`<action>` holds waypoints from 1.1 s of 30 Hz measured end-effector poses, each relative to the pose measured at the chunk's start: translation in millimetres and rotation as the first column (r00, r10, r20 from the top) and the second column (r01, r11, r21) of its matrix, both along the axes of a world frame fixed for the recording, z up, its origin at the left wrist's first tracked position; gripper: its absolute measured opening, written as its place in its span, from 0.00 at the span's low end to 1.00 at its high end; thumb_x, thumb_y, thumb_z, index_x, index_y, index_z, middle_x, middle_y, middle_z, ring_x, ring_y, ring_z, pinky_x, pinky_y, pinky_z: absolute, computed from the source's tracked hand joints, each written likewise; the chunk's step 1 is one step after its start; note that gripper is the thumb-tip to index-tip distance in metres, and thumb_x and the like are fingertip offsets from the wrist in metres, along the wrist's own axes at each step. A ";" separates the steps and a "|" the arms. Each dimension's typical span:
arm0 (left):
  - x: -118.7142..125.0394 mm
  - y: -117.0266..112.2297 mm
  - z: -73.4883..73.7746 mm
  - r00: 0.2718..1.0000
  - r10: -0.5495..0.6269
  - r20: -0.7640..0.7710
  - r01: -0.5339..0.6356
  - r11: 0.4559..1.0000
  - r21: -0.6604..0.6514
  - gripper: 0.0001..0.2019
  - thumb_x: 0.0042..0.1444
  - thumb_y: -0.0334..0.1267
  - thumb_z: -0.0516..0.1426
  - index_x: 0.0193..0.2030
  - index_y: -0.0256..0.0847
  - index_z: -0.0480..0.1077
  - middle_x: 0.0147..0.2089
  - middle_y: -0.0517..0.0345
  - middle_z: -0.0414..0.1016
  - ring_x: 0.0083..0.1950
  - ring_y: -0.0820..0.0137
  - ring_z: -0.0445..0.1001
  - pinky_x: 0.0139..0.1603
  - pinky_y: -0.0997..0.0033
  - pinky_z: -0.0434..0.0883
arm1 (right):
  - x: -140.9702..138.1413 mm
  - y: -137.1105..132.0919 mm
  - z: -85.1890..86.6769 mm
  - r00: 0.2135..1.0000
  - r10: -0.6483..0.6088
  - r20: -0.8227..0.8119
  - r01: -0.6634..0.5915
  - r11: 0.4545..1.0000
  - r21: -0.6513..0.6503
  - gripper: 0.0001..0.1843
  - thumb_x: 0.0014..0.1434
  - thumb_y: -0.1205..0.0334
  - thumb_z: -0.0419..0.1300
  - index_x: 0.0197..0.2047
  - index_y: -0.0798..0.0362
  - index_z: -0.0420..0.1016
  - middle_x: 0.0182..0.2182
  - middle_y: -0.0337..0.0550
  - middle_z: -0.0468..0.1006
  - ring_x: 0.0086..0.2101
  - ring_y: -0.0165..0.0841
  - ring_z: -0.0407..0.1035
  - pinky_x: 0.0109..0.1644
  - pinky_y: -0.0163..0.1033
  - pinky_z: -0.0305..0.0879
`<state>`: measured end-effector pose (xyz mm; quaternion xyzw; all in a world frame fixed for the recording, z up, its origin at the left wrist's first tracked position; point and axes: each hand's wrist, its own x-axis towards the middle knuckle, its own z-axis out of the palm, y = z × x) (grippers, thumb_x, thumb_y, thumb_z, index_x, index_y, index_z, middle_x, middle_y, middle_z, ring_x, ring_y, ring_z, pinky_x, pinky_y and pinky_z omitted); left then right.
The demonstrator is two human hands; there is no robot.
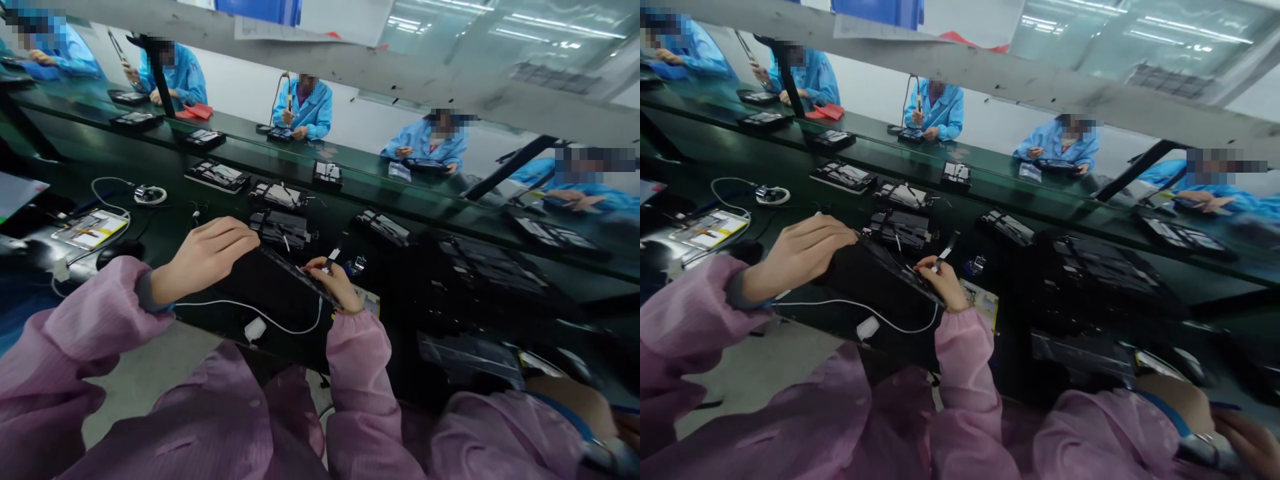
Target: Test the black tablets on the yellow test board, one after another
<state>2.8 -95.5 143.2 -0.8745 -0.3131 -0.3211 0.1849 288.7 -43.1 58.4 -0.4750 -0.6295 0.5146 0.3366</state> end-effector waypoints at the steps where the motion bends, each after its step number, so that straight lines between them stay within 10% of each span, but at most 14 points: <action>1: 0.9 -1.9 1.6 1.000 -0.015 -0.019 0.016 1.000 0.010 0.16 0.60 0.24 0.46 0.48 0.38 0.70 0.46 0.52 0.75 0.51 0.65 0.72 0.53 0.59 0.72 | -0.1 -1.4 0.6 0.999 0.018 -0.029 -0.019 0.999 -0.027 0.15 0.53 0.57 0.57 0.43 0.53 0.70 0.43 0.45 0.77 0.45 0.36 0.71 0.52 0.42 0.66; 7: 11.6 -19.9 4.2 0.977 -0.109 -0.183 0.135 0.982 0.135 0.09 0.61 0.27 0.53 0.45 0.39 0.71 0.46 0.55 0.76 0.48 0.67 0.72 0.55 0.61 0.71 | -12.6 -5.8 4.3 0.984 0.150 -0.099 -0.162 0.980 -0.120 0.28 0.50 0.57 0.63 0.55 0.53 0.66 0.40 0.43 0.78 0.41 0.33 0.72 0.50 0.41 0.66; 14: 11.9 -29.2 6.3 0.955 -0.180 -0.235 0.216 0.966 0.140 0.06 0.59 0.27 0.56 0.41 0.37 0.71 0.45 0.53 0.76 0.47 0.65 0.73 0.54 0.59 0.71 | -43.2 -11.5 -5.8 0.982 0.179 0.058 -0.182 0.981 0.060 0.10 0.50 0.61 0.59 0.37 0.54 0.76 0.32 0.39 0.76 0.34 0.30 0.69 0.43 0.37 0.63; 17: 2.8 -27.5 3.8 0.966 -0.181 -0.185 0.198 0.978 0.073 0.08 0.60 0.26 0.53 0.43 0.36 0.70 0.45 0.52 0.76 0.48 0.65 0.73 0.54 0.59 0.70 | -39.4 -16.0 -7.5 0.991 0.005 -0.136 -0.006 1.000 -0.003 0.05 0.48 0.64 0.57 0.31 0.52 0.71 0.25 0.35 0.72 0.29 0.29 0.68 0.37 0.35 0.63; 23: -22.0 8.8 -8.1 0.995 -0.019 0.094 0.047 0.954 -0.297 0.11 0.63 0.27 0.47 0.44 0.37 0.69 0.44 0.53 0.75 0.47 0.68 0.71 0.49 0.68 0.70 | -6.5 -40.7 -9.0 0.642 -0.364 -0.674 0.258 0.931 -0.257 0.09 0.45 0.61 0.60 0.27 0.51 0.62 0.30 0.36 0.70 0.37 0.31 0.70 0.43 0.37 0.66; 27: -30.5 59.4 -18.6 0.987 0.115 0.112 -0.024 0.796 -0.605 0.09 0.61 0.35 0.49 0.43 0.39 0.69 0.44 0.56 0.74 0.43 0.69 0.73 0.48 0.70 0.69 | 7.9 -44.2 -18.5 0.594 -0.480 -0.645 0.433 0.867 -0.246 0.15 0.47 0.51 0.62 0.26 0.52 0.63 0.28 0.37 0.67 0.32 0.28 0.67 0.38 0.35 0.66; 33: -20.7 118.5 -63.2 0.973 0.153 0.172 0.111 0.341 -0.933 0.13 0.50 0.40 0.54 0.41 0.37 0.69 0.47 0.50 0.75 0.48 0.63 0.73 0.50 0.69 0.69 | 9.2 -30.5 -60.0 0.549 -0.682 -0.482 0.694 0.694 -0.191 0.19 0.48 0.44 0.62 0.33 0.52 0.69 0.34 0.39 0.72 0.31 0.27 0.66 0.31 0.32 0.64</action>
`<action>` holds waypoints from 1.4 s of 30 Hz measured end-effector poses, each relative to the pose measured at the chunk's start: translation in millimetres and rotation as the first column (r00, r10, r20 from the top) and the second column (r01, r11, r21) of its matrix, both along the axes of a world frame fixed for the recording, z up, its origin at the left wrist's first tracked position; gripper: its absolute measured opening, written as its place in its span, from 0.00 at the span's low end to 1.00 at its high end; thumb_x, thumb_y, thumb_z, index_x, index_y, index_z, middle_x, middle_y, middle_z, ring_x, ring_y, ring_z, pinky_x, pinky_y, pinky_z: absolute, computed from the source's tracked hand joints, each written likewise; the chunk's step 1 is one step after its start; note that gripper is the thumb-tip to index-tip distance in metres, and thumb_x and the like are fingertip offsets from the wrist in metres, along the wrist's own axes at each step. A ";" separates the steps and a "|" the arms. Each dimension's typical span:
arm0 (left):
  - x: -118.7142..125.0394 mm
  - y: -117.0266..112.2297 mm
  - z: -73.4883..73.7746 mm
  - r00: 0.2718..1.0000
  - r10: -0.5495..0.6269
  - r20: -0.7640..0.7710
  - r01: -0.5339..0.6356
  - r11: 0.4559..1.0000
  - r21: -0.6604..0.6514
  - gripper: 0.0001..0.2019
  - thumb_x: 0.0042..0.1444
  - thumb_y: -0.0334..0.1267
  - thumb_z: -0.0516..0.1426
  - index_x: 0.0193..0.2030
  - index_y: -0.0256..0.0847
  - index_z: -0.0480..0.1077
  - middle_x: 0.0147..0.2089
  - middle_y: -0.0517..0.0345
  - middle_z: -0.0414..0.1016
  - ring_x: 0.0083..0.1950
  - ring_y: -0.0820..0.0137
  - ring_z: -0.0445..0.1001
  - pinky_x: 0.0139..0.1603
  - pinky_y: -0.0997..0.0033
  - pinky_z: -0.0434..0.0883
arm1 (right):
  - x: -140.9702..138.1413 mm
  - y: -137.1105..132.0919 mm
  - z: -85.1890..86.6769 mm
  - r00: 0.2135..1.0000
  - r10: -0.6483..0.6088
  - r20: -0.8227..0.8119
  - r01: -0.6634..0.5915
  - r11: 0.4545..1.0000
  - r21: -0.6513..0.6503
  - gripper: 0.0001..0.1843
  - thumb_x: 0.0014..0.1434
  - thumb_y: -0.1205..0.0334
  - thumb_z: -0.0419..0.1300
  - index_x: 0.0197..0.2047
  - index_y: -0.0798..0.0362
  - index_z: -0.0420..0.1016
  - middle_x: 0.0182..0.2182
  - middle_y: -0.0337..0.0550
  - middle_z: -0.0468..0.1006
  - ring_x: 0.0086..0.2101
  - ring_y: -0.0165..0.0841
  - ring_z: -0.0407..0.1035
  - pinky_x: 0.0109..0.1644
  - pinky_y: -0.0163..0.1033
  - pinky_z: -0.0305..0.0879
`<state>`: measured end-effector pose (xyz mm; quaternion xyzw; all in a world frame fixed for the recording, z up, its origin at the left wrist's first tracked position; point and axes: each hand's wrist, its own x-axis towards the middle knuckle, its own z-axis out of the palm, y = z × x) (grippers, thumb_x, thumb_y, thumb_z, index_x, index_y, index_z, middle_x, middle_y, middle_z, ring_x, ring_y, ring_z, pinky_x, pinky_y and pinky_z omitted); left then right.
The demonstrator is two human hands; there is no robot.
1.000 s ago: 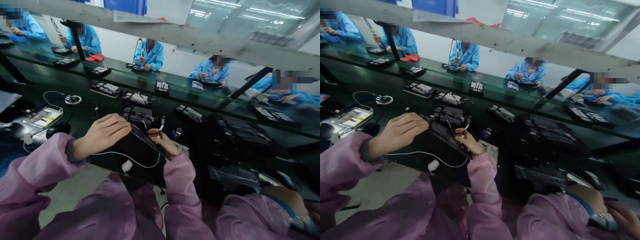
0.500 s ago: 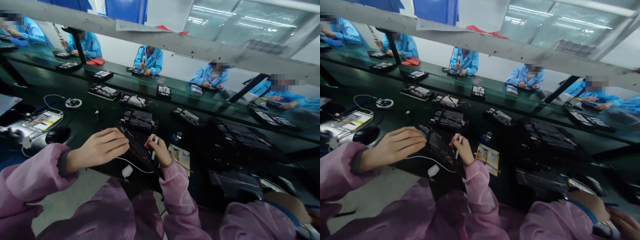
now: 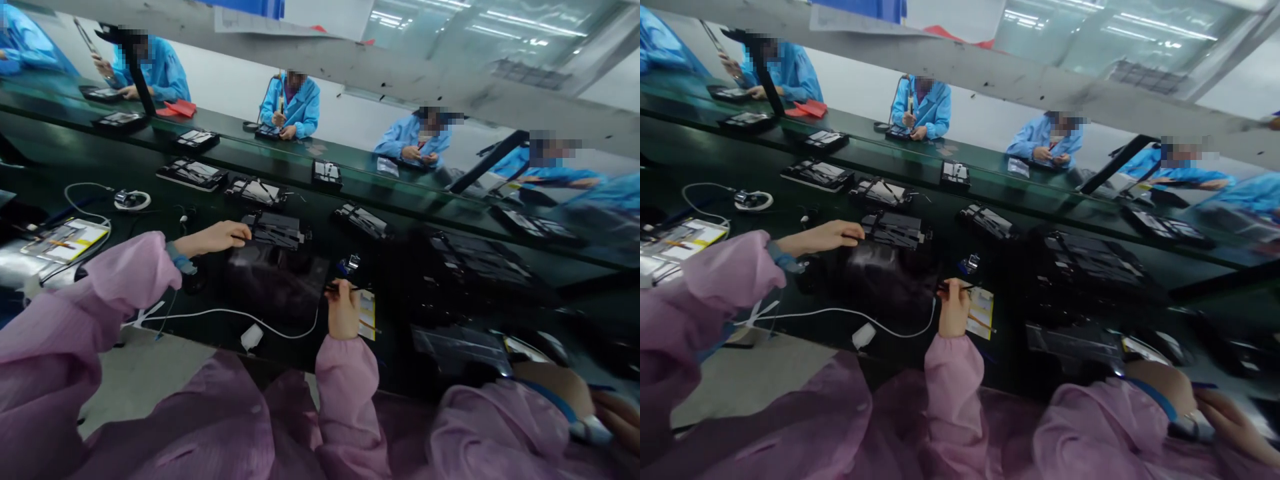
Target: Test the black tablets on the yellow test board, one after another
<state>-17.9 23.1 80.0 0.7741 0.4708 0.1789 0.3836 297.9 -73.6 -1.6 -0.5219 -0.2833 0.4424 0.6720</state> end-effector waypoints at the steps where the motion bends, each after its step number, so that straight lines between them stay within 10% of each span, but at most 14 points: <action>1: 1.7 4.5 -9.2 1.000 0.008 -0.013 -0.009 0.998 -0.059 0.14 0.49 0.41 0.54 0.41 0.37 0.69 0.46 0.49 0.76 0.47 0.62 0.74 0.48 0.69 0.70 | -1.6 0.4 -8.0 0.999 -0.009 0.040 0.009 1.000 -0.016 0.20 0.48 0.44 0.62 0.34 0.53 0.71 0.35 0.41 0.73 0.32 0.28 0.67 0.30 0.32 0.64; 6: 0.3 18.5 -42.7 0.980 0.008 -0.200 -0.033 0.992 -0.125 0.16 0.48 0.43 0.54 0.42 0.39 0.71 0.44 0.51 0.77 0.45 0.61 0.75 0.47 0.68 0.71 | -12.6 -3.1 -34.3 0.983 0.039 0.177 -0.024 0.996 -0.089 0.20 0.49 0.47 0.61 0.36 0.56 0.75 0.36 0.45 0.76 0.30 0.30 0.68 0.26 0.32 0.65; 14: -8.1 -11.2 -59.6 0.948 0.172 -0.268 -0.049 0.910 0.411 0.19 0.59 0.43 0.47 0.51 0.37 0.70 0.57 0.46 0.68 0.59 0.60 0.66 0.64 0.60 0.60 | -12.1 -4.9 -36.3 0.925 0.094 0.367 -0.051 0.991 -0.127 0.18 0.53 0.48 0.56 0.38 0.53 0.75 0.35 0.44 0.75 0.33 0.33 0.70 0.32 0.37 0.69; 19: -20.6 -74.6 -73.0 0.895 0.042 -0.444 0.028 0.988 0.150 0.41 0.53 0.57 0.56 0.69 0.43 0.49 0.69 0.42 0.50 0.61 0.50 0.65 0.59 0.55 0.65 | -13.0 -12.4 -31.8 0.866 0.110 0.488 -0.045 0.989 -0.144 0.18 0.55 0.50 0.54 0.41 0.53 0.75 0.31 0.42 0.73 0.31 0.32 0.67 0.32 0.36 0.66; 23: -14.8 -98.1 -76.9 0.844 0.008 -0.536 0.096 0.982 0.165 0.44 0.52 0.48 0.59 0.71 0.52 0.39 0.73 0.48 0.24 0.63 0.45 0.62 0.55 0.54 0.69 | -24.7 -18.9 -26.1 0.857 0.113 0.502 -0.046 0.988 -0.144 0.18 0.56 0.51 0.54 0.42 0.53 0.74 0.30 0.40 0.72 0.25 0.29 0.65 0.33 0.36 0.66; 31: -20.3 -95.6 -63.8 0.777 -0.027 -0.629 0.198 0.959 0.204 0.31 0.58 0.47 0.54 0.67 0.43 0.55 0.71 0.43 0.45 0.61 0.47 0.65 0.55 0.48 0.68 | -18.1 -21.4 -26.5 0.916 0.031 0.400 0.016 0.994 -0.112 0.17 0.57 0.49 0.54 0.41 0.53 0.75 0.31 0.41 0.73 0.25 0.28 0.67 0.30 0.34 0.68; 37: 80.5 -73.9 -32.9 0.907 -0.235 -0.350 0.355 0.874 0.332 0.20 0.65 0.45 0.48 0.60 0.41 0.63 0.60 0.51 0.66 0.60 0.64 0.66 0.62 0.63 0.63 | 17.5 -14.7 -24.7 0.953 0.053 0.297 -0.023 0.994 -0.103 0.17 0.54 0.47 0.58 0.36 0.53 0.75 0.30 0.39 0.74 0.25 0.27 0.68 0.28 0.33 0.68; 42: 189.8 -46.0 -47.6 0.891 -0.398 -0.217 0.452 0.823 0.345 0.17 0.63 0.34 0.50 0.58 0.38 0.64 0.55 0.49 0.71 0.54 0.66 0.71 0.56 0.67 0.67 | 29.2 -18.6 -22.1 0.967 0.111 0.231 -0.088 0.991 -0.105 0.18 0.51 0.46 0.60 0.37 0.52 0.72 0.34 0.40 0.76 0.29 0.30 0.72 0.31 0.37 0.73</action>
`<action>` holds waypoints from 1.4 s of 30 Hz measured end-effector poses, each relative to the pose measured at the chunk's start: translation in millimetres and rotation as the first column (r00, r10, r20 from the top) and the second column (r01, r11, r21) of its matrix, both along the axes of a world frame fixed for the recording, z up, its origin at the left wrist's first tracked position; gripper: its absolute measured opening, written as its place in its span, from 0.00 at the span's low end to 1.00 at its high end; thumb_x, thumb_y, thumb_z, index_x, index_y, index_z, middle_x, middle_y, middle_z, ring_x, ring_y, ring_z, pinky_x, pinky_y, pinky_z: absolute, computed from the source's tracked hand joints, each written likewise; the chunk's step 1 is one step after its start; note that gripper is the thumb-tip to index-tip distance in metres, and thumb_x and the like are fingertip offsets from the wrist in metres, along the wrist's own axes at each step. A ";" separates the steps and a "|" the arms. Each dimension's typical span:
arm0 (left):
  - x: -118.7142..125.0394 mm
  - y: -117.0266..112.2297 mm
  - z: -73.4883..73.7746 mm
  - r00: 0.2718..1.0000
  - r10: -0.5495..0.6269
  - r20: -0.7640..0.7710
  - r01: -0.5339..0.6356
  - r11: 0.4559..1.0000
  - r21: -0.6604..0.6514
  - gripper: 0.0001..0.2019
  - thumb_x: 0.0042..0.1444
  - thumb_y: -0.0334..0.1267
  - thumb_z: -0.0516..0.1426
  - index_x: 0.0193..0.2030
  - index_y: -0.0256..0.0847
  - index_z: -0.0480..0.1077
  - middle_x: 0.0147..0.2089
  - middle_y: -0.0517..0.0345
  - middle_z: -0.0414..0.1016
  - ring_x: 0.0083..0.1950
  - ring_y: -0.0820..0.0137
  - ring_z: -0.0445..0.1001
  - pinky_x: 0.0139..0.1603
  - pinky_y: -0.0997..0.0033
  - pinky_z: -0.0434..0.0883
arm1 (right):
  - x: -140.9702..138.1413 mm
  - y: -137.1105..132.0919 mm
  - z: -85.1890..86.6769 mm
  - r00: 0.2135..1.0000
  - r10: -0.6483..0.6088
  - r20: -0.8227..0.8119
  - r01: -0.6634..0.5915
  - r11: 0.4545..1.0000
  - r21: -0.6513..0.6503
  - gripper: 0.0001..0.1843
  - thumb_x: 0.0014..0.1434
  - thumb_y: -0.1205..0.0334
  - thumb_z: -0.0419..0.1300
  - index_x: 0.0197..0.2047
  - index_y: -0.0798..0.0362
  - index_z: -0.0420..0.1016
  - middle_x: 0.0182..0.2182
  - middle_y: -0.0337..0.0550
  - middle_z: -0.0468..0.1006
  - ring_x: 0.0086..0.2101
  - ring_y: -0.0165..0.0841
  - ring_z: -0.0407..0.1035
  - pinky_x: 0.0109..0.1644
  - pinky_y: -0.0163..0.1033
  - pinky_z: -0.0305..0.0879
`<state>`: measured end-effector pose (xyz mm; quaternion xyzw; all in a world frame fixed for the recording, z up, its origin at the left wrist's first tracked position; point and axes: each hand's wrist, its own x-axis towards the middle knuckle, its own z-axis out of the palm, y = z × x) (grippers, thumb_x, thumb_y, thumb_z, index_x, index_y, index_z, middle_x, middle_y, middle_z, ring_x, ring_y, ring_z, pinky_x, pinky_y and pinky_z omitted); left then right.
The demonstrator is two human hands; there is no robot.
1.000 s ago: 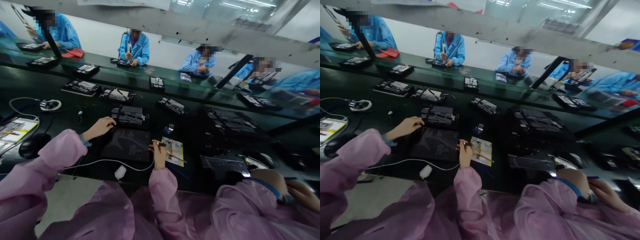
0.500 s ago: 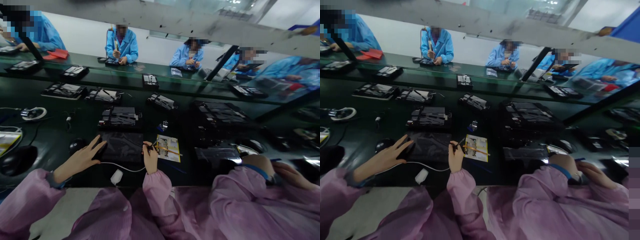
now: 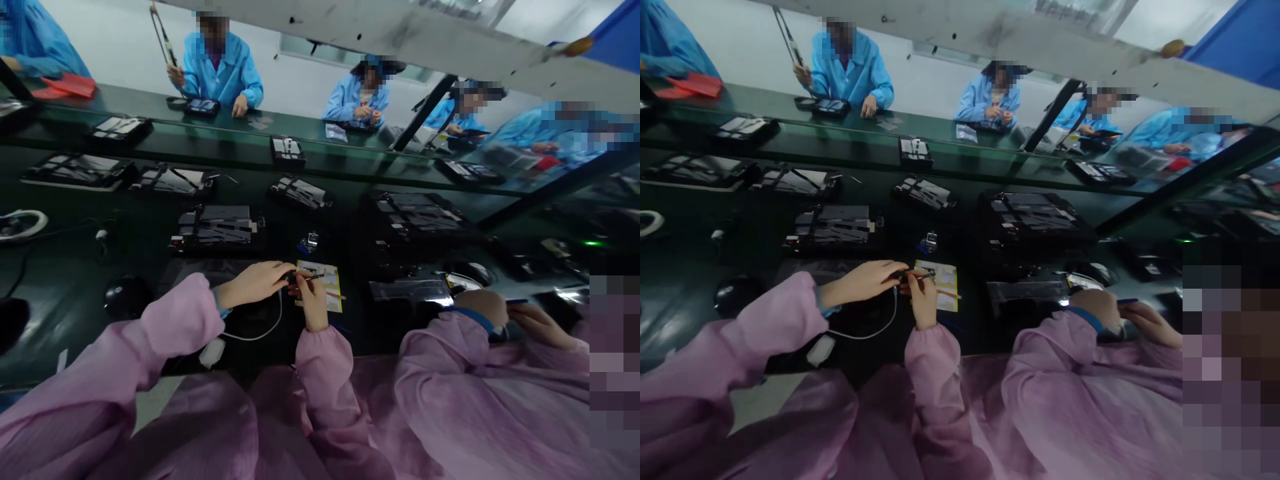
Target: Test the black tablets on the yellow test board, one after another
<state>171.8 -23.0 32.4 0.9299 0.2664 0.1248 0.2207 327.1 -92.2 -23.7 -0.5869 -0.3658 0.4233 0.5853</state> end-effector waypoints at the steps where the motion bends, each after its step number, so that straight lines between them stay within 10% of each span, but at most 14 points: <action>1: 10.6 4.5 -5.6 0.999 -0.034 0.005 0.035 0.999 -0.017 0.16 0.63 0.33 0.51 0.57 0.38 0.65 0.52 0.50 0.72 0.51 0.67 0.72 0.53 0.67 0.68 | 3.1 -2.2 -0.8 1.000 -0.001 -0.004 0.001 1.000 -0.002 0.18 0.52 0.46 0.59 0.37 0.52 0.72 0.33 0.40 0.76 0.29 0.31 0.72 0.31 0.38 0.73; 6: 21.5 16.0 -18.5 0.994 -0.052 0.095 0.061 0.994 -0.096 0.12 0.64 0.33 0.49 0.51 0.39 0.70 0.47 0.54 0.75 0.46 0.69 0.74 0.50 0.69 0.68 | 26.6 -12.1 -3.8 0.989 -0.136 0.052 0.137 0.990 -0.018 0.12 0.55 0.51 0.56 0.37 0.51 0.68 0.31 0.41 0.74 0.29 0.31 0.70 0.24 0.34 0.66; 10: 23.8 21.0 -17.3 0.995 -0.006 0.100 0.021 0.988 -0.152 0.14 0.65 0.32 0.46 0.50 0.38 0.71 0.47 0.52 0.75 0.46 0.69 0.74 0.50 0.69 0.69 | 42.1 -4.4 0.3 0.813 -0.294 0.503 0.251 0.956 0.153 0.16 0.59 0.60 0.52 0.50 0.53 0.67 0.47 0.49 0.71 0.44 0.36 0.67 0.45 0.43 0.68; 15: 32.8 29.2 -26.0 0.989 0.065 0.133 -0.041 0.984 -0.175 0.14 0.64 0.38 0.51 0.53 0.37 0.69 0.49 0.52 0.74 0.47 0.68 0.73 0.51 0.68 0.69 | 47.1 6.4 -4.6 0.425 -0.021 0.905 -0.079 0.995 0.061 0.15 0.62 0.65 0.49 0.48 0.54 0.73 0.48 0.50 0.74 0.51 0.42 0.63 0.56 0.52 0.59; 21: 40.3 24.6 -35.1 0.992 0.056 -0.112 -0.056 0.998 0.003 0.14 0.65 0.36 0.48 0.52 0.37 0.70 0.46 0.50 0.70 0.44 0.67 0.72 0.48 0.68 0.70 | 40.4 -15.0 -0.9 0.285 0.050 0.957 -0.286 0.957 0.036 0.11 0.62 0.60 0.53 0.39 0.52 0.76 0.50 0.48 0.72 0.56 0.41 0.59 0.59 0.51 0.56; 28: 43.5 14.1 -33.9 0.949 -0.004 -0.316 0.069 0.979 0.193 0.15 0.59 0.22 0.48 0.49 0.34 0.69 0.46 0.46 0.66 0.48 0.62 0.67 0.40 0.68 0.73 | 37.0 -20.7 -5.8 0.265 0.049 0.963 -0.160 0.987 -0.006 0.13 0.64 0.63 0.51 0.35 0.52 0.76 0.46 0.49 0.74 0.51 0.41 0.63 0.54 0.50 0.62; 42: 31.4 19.0 -44.8 0.960 -0.057 -0.273 0.088 0.991 0.102 0.11 0.62 0.27 0.49 0.49 0.36 0.68 0.46 0.49 0.65 0.47 0.65 0.67 0.41 0.69 0.72 | 40.0 -25.6 -27.3 0.309 0.126 0.943 -0.209 0.976 -0.062 0.27 0.62 0.55 0.55 0.61 0.56 0.63 0.61 0.53 0.63 0.62 0.44 0.56 0.62 0.53 0.60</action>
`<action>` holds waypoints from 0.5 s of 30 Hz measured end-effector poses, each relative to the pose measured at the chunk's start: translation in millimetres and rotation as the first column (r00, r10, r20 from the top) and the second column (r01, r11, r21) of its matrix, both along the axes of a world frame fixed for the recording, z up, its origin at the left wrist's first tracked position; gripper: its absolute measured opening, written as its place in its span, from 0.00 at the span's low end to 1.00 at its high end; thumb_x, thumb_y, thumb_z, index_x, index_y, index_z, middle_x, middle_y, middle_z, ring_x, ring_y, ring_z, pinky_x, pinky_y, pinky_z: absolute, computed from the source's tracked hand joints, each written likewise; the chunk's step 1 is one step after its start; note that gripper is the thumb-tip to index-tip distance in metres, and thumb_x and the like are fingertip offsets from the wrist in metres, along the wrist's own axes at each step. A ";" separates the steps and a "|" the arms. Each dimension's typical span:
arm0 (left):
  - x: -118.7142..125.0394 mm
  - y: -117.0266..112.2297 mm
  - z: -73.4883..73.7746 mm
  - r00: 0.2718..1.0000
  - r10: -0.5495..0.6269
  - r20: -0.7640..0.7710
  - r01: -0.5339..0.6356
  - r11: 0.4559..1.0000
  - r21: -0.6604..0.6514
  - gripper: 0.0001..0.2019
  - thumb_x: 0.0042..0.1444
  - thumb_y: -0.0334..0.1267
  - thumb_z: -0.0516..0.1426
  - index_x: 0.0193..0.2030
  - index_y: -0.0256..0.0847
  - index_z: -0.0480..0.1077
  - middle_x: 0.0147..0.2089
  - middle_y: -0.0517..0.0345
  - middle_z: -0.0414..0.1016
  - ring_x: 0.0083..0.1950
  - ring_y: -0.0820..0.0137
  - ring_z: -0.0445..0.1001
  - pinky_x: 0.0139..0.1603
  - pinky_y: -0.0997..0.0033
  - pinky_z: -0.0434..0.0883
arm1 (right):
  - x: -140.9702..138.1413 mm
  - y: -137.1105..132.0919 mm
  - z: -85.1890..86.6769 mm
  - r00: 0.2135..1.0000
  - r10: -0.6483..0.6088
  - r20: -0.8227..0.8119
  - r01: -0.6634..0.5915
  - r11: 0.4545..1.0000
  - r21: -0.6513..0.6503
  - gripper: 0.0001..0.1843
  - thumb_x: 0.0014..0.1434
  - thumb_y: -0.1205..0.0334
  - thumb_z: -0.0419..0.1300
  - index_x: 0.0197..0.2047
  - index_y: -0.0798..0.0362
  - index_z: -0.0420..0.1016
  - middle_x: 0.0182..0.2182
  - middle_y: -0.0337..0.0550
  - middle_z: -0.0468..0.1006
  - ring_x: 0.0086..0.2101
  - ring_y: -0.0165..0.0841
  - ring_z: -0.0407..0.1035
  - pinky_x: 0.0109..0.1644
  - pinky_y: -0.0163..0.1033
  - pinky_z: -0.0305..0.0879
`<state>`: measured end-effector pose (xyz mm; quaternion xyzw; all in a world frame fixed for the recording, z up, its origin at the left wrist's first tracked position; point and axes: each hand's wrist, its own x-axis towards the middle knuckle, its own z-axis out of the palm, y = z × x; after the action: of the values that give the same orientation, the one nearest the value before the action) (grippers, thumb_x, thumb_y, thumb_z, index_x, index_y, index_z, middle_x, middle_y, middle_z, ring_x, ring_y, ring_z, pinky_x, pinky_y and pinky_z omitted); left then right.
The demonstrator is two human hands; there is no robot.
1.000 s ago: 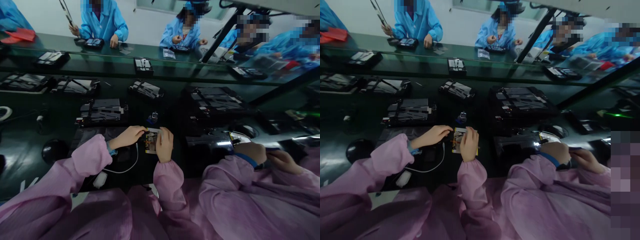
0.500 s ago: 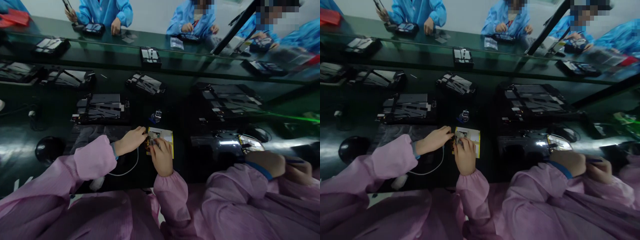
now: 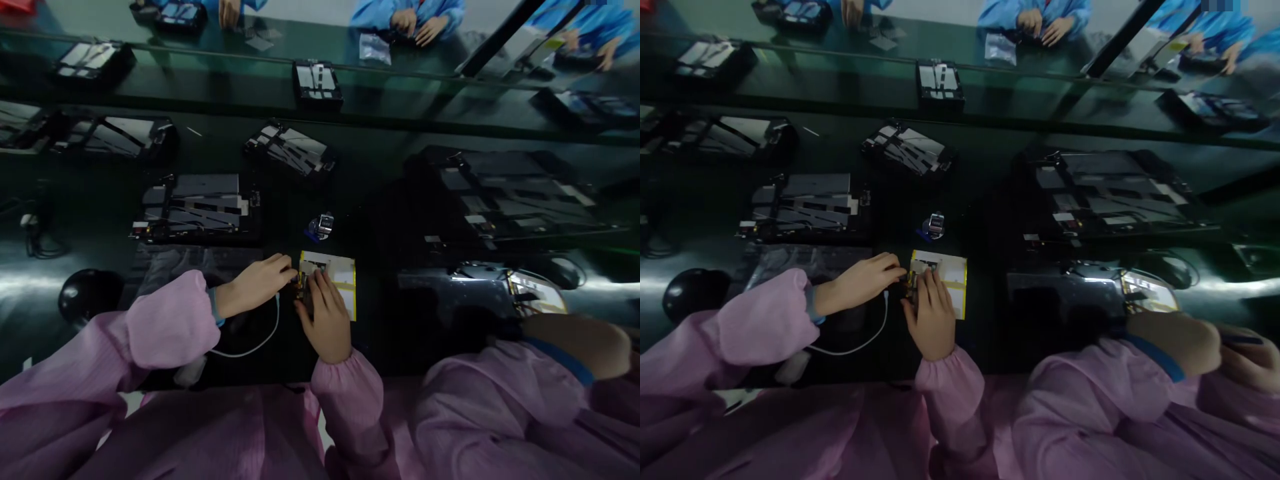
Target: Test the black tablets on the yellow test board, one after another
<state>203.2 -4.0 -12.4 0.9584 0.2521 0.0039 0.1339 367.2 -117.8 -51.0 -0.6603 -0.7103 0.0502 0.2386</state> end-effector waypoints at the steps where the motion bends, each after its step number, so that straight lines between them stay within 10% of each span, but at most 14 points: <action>1: -0.9 -0.1 0.5 1.000 -0.003 -0.006 0.003 1.000 -0.012 0.12 0.62 0.26 0.49 0.49 0.36 0.68 0.46 0.49 0.66 0.47 0.65 0.67 0.42 0.69 0.72 | -0.5 0.4 0.3 1.000 0.018 -0.007 -0.018 1.000 0.000 0.27 0.61 0.55 0.55 0.62 0.55 0.63 0.61 0.52 0.63 0.62 0.44 0.56 0.62 0.53 0.61; 15: -9.2 -0.5 4.4 1.000 -0.014 0.021 0.014 1.000 0.000 0.13 0.59 0.24 0.51 0.49 0.35 0.70 0.43 0.50 0.65 0.44 0.65 0.65 0.47 0.66 0.70 | -7.1 5.5 6.6 0.999 0.022 0.036 -0.022 1.000 -0.009 0.22 0.63 0.58 0.54 0.58 0.56 0.67 0.60 0.51 0.66 0.61 0.42 0.58 0.61 0.50 0.62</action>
<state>194.0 -4.5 -8.0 0.9600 0.2442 0.0131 0.1364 360.0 -112.3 -44.4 -0.6544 -0.7214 0.0440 0.2223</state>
